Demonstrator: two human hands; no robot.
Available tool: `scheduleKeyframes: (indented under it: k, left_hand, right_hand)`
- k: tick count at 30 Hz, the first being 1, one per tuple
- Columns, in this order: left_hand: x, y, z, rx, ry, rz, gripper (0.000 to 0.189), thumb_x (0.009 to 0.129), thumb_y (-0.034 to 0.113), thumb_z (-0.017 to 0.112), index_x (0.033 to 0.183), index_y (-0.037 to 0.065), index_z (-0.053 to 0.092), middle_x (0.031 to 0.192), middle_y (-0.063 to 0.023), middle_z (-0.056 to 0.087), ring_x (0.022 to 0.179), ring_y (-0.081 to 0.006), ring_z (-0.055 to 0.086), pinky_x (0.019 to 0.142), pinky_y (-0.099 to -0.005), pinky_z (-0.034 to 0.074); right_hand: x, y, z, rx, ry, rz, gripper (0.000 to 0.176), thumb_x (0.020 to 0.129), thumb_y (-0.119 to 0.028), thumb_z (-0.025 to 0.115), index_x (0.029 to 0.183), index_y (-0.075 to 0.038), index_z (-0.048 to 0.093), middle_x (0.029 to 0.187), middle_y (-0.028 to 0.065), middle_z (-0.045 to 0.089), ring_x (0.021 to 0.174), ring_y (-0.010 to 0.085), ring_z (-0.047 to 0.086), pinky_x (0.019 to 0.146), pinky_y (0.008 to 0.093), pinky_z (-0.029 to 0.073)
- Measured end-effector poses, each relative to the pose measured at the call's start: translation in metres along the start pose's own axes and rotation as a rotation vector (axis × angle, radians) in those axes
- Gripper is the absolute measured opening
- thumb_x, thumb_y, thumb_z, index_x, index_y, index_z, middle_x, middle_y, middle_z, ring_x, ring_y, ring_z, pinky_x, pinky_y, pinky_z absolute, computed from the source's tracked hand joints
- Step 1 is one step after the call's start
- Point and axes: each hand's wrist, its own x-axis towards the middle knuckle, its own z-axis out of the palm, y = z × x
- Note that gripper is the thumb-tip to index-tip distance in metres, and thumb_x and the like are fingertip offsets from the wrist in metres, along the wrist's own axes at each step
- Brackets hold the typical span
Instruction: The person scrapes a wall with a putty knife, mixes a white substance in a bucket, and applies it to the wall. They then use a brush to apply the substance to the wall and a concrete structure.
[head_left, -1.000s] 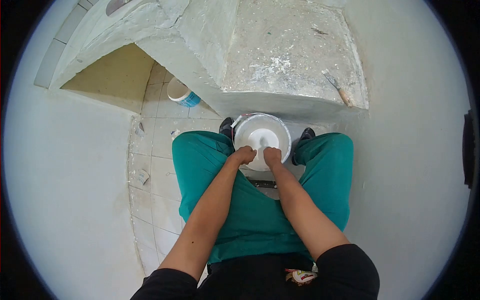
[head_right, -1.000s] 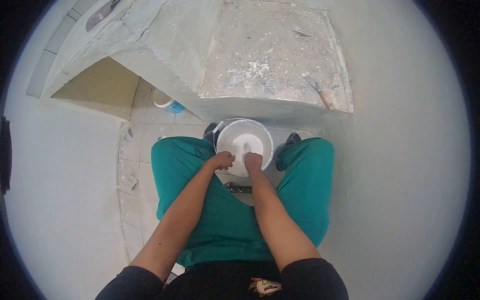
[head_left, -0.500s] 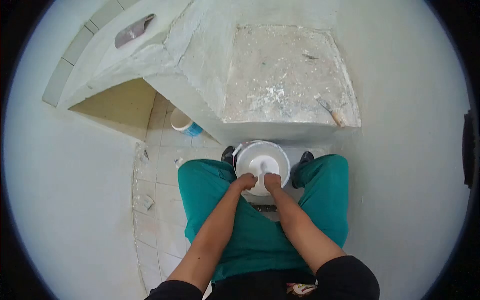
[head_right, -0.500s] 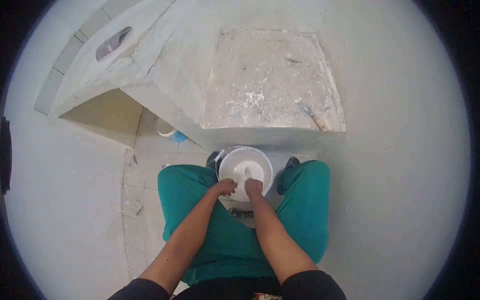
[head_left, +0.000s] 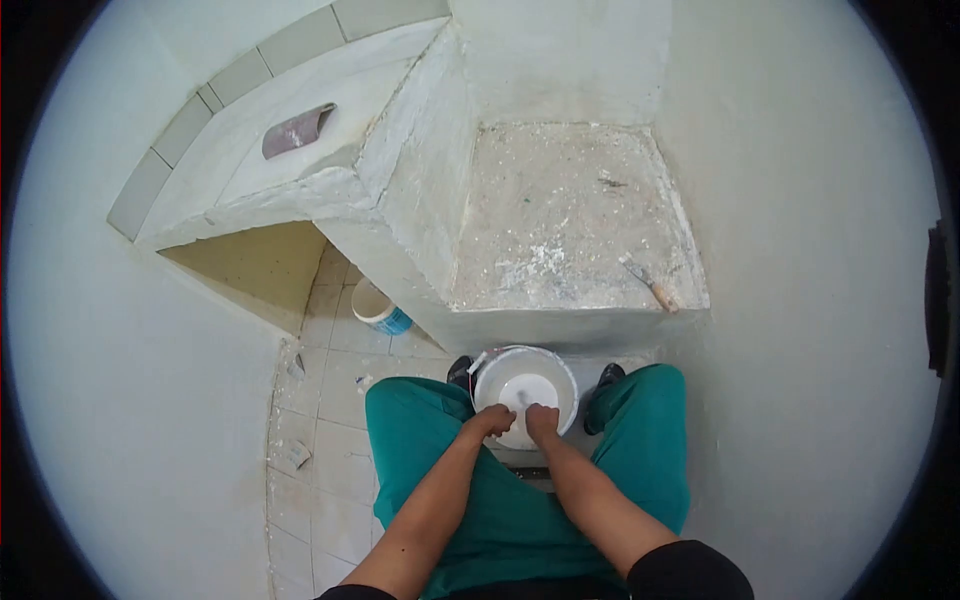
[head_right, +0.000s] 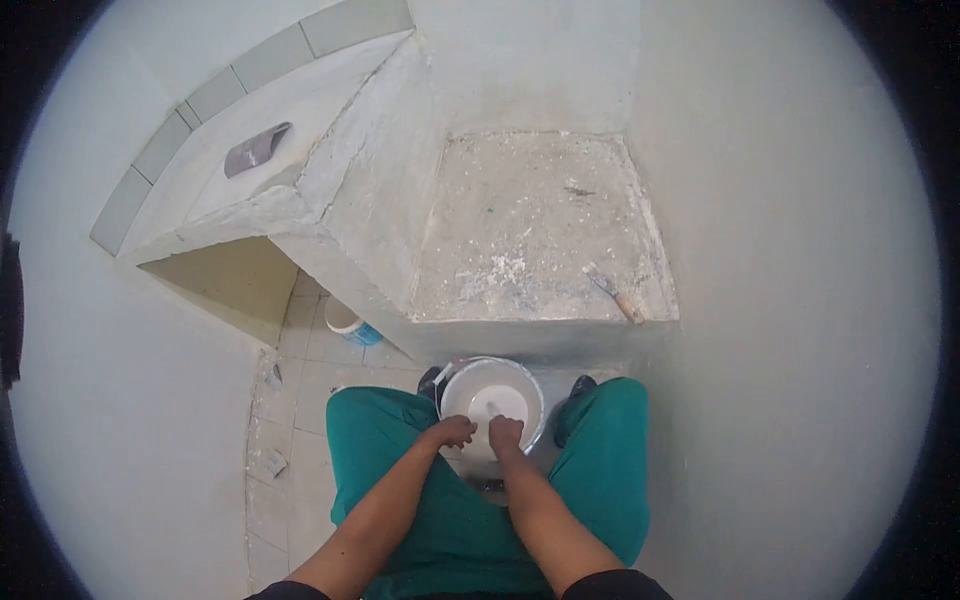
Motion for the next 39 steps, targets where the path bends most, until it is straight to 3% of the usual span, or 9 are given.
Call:
scheduleKeyframes:
  k: [6, 8, 9, 11, 12, 14, 16, 23, 39]
  left_hand:
    - [-0.076, 0.051, -0.049, -0.021, -0.086, 0.073, 0.044, 0.096, 0.038, 0.042, 0.103, -0.001, 0.061, 0.089, -0.0100, 0.068, 0.071, -0.0192, 0.065, 0.059, -0.0327, 0.051]
    - [-0.161, 0.085, -0.082, -0.334, 0.040, 0.426, 0.041, 0.096, 0.037, 0.044, 0.098, 0.000, 0.061, 0.079, -0.0068, 0.065, 0.068, -0.0170, 0.062, 0.061, -0.0311, 0.049]
    - [-0.207, 0.096, -0.099, -0.475, 0.152, 0.756, 0.031, 0.097, 0.028, 0.047, 0.105, 0.001, 0.060, 0.081, -0.0054, 0.064, 0.073, -0.0138, 0.062, 0.067, -0.0286, 0.049]
    - [-0.362, 0.145, -0.126, -0.337, 0.633, 0.955, 0.022, 0.094, 0.016, 0.049, 0.108, 0.001, 0.057, 0.088, -0.0075, 0.063, 0.083, -0.0142, 0.060, 0.079, -0.0304, 0.047]
    - [-0.428, 0.154, -0.130, -0.072, 1.106, 1.135, 0.024, 0.093, 0.014, 0.047, 0.111, -0.001, 0.055, 0.096, -0.0098, 0.062, 0.085, -0.0164, 0.060, 0.082, -0.0324, 0.046]
    - [-0.524, 0.172, -0.129, 0.073, 1.659, 1.599, 0.029, 0.095, 0.018, 0.042, 0.111, -0.004, 0.053, 0.101, -0.0127, 0.061, 0.086, -0.0203, 0.060, 0.088, -0.0349, 0.045]
    - [-0.575, 0.184, -0.125, 0.408, 1.942, 1.815, 0.028, 0.095, 0.018, 0.042, 0.110, -0.004, 0.053, 0.099, -0.0126, 0.061, 0.085, -0.0201, 0.059, 0.086, -0.0346, 0.045]
    - [-0.600, 0.226, -0.137, 1.144, 1.704, 1.737, 0.025, 0.095, 0.018, 0.042, 0.104, -0.003, 0.053, 0.094, -0.0121, 0.059, 0.081, -0.0194, 0.058, 0.081, -0.0337, 0.044]
    - [-0.576, 0.224, -0.145, 1.215, 1.580, 1.703, 0.024, 0.095, 0.018, 0.040, 0.091, -0.002, 0.053, 0.082, -0.0110, 0.057, 0.072, -0.0176, 0.056, 0.069, -0.0315, 0.042]
  right_hand:
    - [-0.011, 0.000, -0.034, 0.038, -0.136, -0.126, 0.021, 0.077, -0.014, 0.057, 0.094, -0.008, 0.069, 0.098, 0.0145, 0.068, 0.093, 0.0284, 0.066, 0.078, 0.0418, 0.052]
    - [-0.015, -0.004, -0.036, 0.106, -0.154, -0.076, 0.023, 0.078, -0.015, 0.057, 0.096, -0.007, 0.069, 0.099, 0.0149, 0.067, 0.094, 0.0291, 0.066, 0.079, 0.0417, 0.052]
    - [-0.012, -0.004, -0.033, 0.116, -0.153, -0.069, 0.024, 0.078, -0.015, 0.057, 0.097, -0.007, 0.069, 0.100, 0.0152, 0.067, 0.095, 0.0297, 0.066, 0.079, 0.0418, 0.052]
    - [-0.009, 0.000, -0.020, 0.134, -0.170, -0.048, 0.025, 0.078, -0.015, 0.056, 0.098, -0.006, 0.069, 0.103, 0.0157, 0.067, 0.096, 0.0309, 0.065, 0.080, 0.0420, 0.052]
    - [-0.012, 0.002, -0.023, 0.136, -0.194, -0.056, 0.025, 0.078, -0.016, 0.055, 0.098, -0.007, 0.068, 0.103, 0.0149, 0.067, 0.096, 0.0303, 0.065, 0.080, 0.0422, 0.052]
    - [-0.017, 0.003, -0.034, 0.130, -0.240, -0.074, 0.026, 0.079, -0.017, 0.055, 0.100, -0.008, 0.068, 0.105, 0.0131, 0.067, 0.096, 0.0290, 0.065, 0.080, 0.0426, 0.052]
    - [-0.021, 0.001, -0.039, 0.142, -0.240, -0.070, 0.027, 0.079, -0.017, 0.055, 0.101, -0.008, 0.068, 0.106, 0.0137, 0.066, 0.097, 0.0296, 0.065, 0.081, 0.0427, 0.052]
    - [-0.019, 0.006, -0.037, 0.194, -0.323, -0.005, 0.032, 0.080, -0.017, 0.053, 0.108, -0.008, 0.065, 0.112, 0.0152, 0.064, 0.105, 0.0298, 0.061, 0.086, 0.0420, 0.051]
    - [-0.029, 0.003, -0.041, 0.179, -0.272, -0.054, 0.026, 0.078, -0.014, 0.056, 0.100, -0.004, 0.067, 0.105, 0.0180, 0.066, 0.099, 0.0321, 0.064, 0.083, 0.0420, 0.051]
